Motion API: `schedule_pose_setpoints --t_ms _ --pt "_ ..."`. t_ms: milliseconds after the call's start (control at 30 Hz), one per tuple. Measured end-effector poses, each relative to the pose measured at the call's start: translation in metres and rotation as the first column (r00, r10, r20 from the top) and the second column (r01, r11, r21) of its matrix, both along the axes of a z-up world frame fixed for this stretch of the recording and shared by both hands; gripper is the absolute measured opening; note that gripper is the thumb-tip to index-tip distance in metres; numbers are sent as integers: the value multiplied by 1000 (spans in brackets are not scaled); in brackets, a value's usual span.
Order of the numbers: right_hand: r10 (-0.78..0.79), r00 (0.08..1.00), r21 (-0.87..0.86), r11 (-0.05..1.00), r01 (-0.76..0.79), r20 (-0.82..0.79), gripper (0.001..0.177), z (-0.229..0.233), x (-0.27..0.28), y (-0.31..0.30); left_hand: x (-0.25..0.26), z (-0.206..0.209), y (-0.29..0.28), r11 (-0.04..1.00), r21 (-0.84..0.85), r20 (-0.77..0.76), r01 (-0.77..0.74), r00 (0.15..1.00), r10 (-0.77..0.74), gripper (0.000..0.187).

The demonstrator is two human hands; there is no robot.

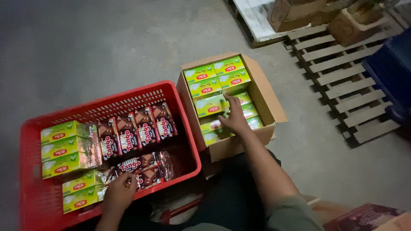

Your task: The person transfers small yellow boxes from a cardboard carton into a red plastic basket, arranging them in rows alongside pre-placed chocolate bars. The person continues this process until the basket is filled.

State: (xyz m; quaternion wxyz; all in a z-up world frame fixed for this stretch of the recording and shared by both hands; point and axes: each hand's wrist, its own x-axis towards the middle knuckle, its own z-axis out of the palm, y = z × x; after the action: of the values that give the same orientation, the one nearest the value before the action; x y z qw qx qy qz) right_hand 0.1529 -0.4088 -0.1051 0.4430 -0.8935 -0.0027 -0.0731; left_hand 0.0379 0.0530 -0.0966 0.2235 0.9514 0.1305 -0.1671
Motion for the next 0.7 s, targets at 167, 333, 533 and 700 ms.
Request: schedule_pose_setpoints --t_ms 167,333,533,700 --pt "-21 1000 -19 1000 21 -10 101 -15 -2 -2 1 -21 7 1000 24 72 18 997 -20 21" --pt "-81 996 -208 975 73 -28 97 -11 -4 9 0 11 -5 999 -9 -7 -34 999 34 22" --pt "-6 925 -188 979 83 379 72 -18 -9 -2 2 -28 13 999 -37 150 17 989 -11 18" --pt "-96 911 54 995 81 400 62 42 -51 19 -2 -7 5 999 -43 122 13 993 -7 21"
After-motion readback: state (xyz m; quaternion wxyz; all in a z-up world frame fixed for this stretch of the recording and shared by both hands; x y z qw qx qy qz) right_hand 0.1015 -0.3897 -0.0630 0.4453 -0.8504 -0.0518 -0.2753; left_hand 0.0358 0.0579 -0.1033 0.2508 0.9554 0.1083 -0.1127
